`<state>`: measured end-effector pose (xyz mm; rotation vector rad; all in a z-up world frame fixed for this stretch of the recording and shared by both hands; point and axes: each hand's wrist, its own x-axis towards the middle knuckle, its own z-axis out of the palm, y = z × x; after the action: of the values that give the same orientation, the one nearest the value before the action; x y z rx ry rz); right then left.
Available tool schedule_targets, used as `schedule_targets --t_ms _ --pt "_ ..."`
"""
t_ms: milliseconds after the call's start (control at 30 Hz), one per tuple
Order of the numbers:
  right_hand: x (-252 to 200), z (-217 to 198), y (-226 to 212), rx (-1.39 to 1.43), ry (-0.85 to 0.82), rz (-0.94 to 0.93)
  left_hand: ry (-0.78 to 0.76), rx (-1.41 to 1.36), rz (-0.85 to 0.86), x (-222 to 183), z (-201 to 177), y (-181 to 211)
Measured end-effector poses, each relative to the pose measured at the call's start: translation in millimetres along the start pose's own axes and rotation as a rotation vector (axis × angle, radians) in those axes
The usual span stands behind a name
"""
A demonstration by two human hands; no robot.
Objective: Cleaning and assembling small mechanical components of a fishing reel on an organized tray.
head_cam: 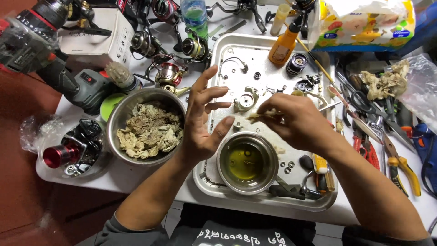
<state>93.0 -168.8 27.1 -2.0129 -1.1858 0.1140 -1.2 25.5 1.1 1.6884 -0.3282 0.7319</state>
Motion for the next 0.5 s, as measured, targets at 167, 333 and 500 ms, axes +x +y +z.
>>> schedule_targets --t_ms 167,333,500 --pt "29 29 -1 -0.175 -0.121 -0.155 0.053 0.032 -0.044 1 0 3" --pt "46 48 3 -0.365 -0.267 -0.244 0.076 0.063 -0.036 0 1 0" --pt "28 24 -4 -0.26 -0.101 -0.164 0.011 0.141 -0.055 -4 1 -15"
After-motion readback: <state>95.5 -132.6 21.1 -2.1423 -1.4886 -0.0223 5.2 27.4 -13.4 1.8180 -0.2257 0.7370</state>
